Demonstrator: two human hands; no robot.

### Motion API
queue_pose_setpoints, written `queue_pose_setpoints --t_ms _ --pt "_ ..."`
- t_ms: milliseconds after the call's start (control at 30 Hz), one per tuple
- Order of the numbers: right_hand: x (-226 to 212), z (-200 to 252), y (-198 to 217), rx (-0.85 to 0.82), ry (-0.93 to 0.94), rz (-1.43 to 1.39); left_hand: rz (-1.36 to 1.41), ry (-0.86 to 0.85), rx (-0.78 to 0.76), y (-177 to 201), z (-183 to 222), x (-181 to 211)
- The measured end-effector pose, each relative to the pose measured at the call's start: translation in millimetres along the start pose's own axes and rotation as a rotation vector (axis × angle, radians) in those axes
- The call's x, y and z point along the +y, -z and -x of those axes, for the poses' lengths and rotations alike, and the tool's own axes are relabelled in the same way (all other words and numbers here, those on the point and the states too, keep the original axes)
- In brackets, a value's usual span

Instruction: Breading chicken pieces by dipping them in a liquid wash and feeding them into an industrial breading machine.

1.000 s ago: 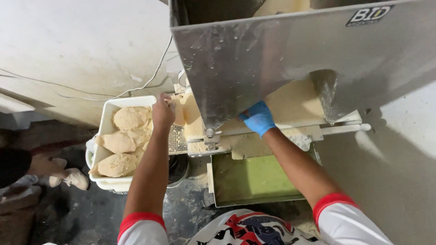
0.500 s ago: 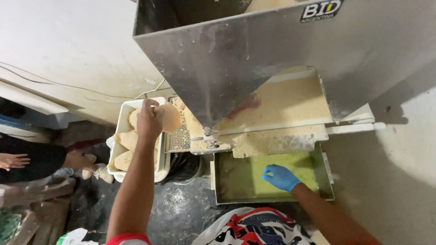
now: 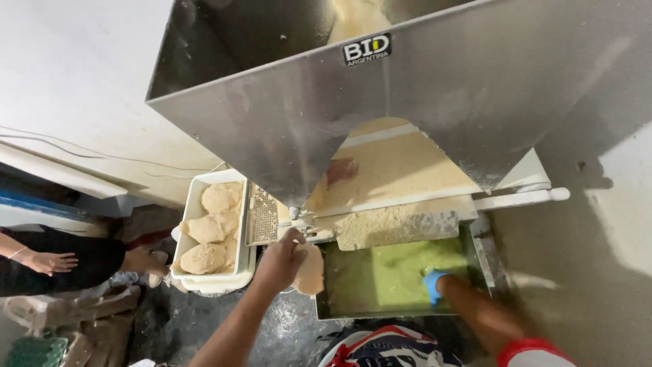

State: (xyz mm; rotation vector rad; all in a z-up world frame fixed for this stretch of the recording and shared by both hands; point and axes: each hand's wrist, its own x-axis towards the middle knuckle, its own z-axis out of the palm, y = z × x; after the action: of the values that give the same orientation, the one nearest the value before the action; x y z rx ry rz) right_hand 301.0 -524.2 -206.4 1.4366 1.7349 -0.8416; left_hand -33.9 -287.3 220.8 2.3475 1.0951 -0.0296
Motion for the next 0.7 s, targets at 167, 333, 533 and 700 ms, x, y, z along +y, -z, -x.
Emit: queue_pose_setpoints --t_ms 167,333,533,700 --pt "3 13 -16 0.045 -0.111 -0.184 0.041 -0.284 -0.016 -30 -67 79" --pt "5 32 -37 0.087 -0.270 -0.399 0.056 -0.549 0.062 -3 -118 164" --pt "-2 66 -27 0.165 -0.479 -0.645 -0.175 -0.817 0.442 -130 -245 52" --pt "-7 98 21 0.238 -0.625 -0.829 -0.461 -0.717 0.551 -207 -198 -58"
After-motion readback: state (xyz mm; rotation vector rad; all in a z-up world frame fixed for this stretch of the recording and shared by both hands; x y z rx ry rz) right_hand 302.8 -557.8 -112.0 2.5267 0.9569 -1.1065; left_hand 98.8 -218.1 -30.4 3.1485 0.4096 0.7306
